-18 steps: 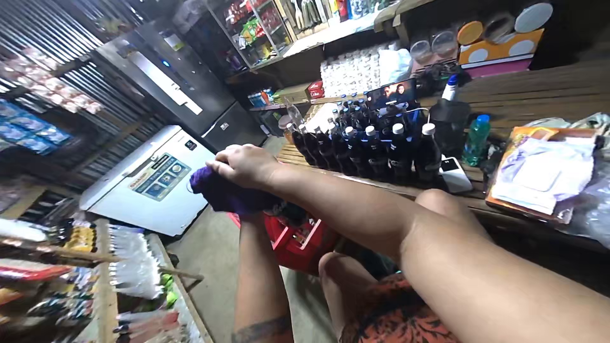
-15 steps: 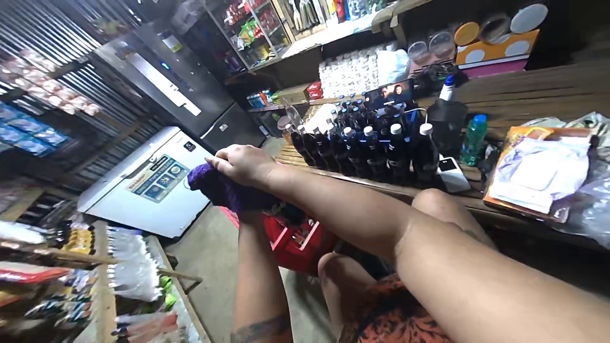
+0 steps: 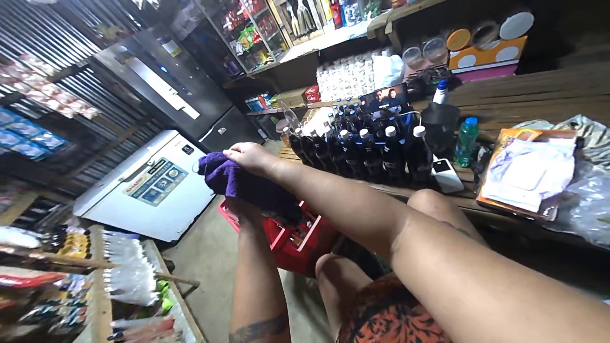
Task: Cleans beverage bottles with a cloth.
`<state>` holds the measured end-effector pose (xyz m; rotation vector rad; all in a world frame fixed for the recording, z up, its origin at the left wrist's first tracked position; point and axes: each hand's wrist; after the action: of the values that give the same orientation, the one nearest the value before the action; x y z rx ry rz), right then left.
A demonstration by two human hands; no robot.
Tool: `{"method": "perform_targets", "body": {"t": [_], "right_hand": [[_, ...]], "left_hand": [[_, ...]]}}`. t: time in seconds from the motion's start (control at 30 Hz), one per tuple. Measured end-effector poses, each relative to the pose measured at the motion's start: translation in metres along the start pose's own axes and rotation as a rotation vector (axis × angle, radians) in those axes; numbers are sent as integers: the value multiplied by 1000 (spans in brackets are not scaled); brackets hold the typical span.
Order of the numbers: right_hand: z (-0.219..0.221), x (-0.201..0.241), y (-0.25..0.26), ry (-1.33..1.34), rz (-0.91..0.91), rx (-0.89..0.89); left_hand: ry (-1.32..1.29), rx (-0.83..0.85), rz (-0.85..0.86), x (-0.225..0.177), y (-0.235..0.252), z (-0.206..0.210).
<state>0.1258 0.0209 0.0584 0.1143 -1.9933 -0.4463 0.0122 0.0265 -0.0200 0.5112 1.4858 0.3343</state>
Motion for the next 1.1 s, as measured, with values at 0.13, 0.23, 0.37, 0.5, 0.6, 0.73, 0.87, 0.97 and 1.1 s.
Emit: {"method": "perform_targets", "body": {"t": [0.13, 0.23, 0.37, 0.5, 0.6, 0.73, 0.87, 0.97, 1.1], "right_hand": [[1, -27, -18, 128, -4, 7], [2, -31, -33, 269, -12, 19], [12, -55, -51, 358, -9, 36], [1, -100, -72, 240, 15, 32], [-40, -115, -108, 91, 32, 81], [-104, -129, -170, 35, 78, 40], [-167, -137, -235, -35, 114, -125], [-198, -143, -276, -183, 112, -290], [-221, -135, -312, -449, 193, -490]], "left_hand": [[59, -28, 17, -13, 7, 8], [13, -41, 21, -10, 6, 7], [-84, 38, 32, 4, 5, 0], [149, 85, 240, -5, 2, 3], [187, 117, 349, -11, -23, 2], [-11, 146, 397, -13, -48, 9], [-297, 206, 355, -15, -58, 23], [-486, 373, 329, -21, -77, 56], [-653, 518, 253, -21, -109, 117]]}}
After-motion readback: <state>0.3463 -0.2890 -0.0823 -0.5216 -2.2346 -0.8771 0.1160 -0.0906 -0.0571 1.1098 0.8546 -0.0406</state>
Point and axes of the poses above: each hand's wrist, its own y-axis towards the middle knuckle, its own z-axis out of the palm, x = y × z, and after that the axes turned 1 degree about z, right-handed
